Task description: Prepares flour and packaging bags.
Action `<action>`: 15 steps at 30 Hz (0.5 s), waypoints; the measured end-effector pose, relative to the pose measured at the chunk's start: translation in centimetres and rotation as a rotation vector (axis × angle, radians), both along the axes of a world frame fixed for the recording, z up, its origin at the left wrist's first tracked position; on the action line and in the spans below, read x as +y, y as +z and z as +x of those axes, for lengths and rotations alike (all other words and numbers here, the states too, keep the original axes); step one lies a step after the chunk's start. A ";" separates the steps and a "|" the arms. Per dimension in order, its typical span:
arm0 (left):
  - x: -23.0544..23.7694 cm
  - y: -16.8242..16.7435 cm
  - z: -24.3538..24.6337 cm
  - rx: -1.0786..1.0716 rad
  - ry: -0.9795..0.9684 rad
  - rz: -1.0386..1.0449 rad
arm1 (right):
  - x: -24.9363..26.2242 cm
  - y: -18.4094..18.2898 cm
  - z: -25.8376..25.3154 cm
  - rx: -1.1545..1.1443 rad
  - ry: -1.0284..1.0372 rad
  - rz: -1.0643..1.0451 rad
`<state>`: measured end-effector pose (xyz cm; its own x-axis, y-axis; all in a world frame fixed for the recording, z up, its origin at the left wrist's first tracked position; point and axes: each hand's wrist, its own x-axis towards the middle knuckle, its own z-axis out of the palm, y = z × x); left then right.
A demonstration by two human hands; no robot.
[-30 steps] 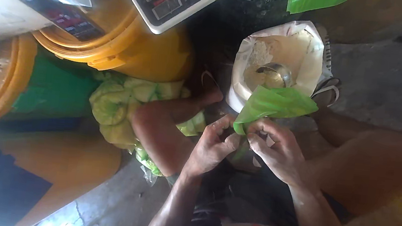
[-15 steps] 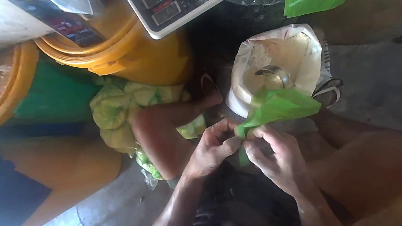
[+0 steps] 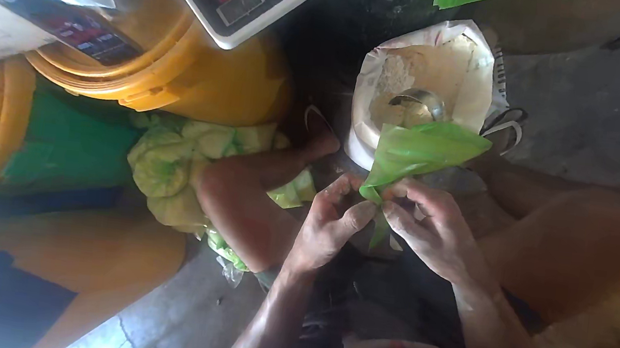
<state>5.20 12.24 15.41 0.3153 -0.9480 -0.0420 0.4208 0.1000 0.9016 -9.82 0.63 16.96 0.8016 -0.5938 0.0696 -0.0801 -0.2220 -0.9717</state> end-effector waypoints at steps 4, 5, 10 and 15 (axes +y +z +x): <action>-0.2 0.9 -0.2 -0.166 0.027 0.029 | 0.1 0.0 0.0 -0.012 0.007 0.010; -0.2 1.0 -0.3 -0.190 0.031 0.030 | 0.1 -0.1 0.0 -0.015 0.008 0.013; 0.1 0.5 -0.4 -0.200 0.040 0.025 | 0.0 -0.2 0.0 -0.037 0.019 0.030; 0.0 -0.2 -0.4 -0.126 0.048 0.005 | 0.1 -0.1 -0.2 -0.041 -0.001 0.052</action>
<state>4.79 12.24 15.20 0.3633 -0.9317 -0.0042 0.2986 0.1122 0.9478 -9.98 0.73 16.83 0.7982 -0.5981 0.0712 -0.0404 -0.1711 -0.9844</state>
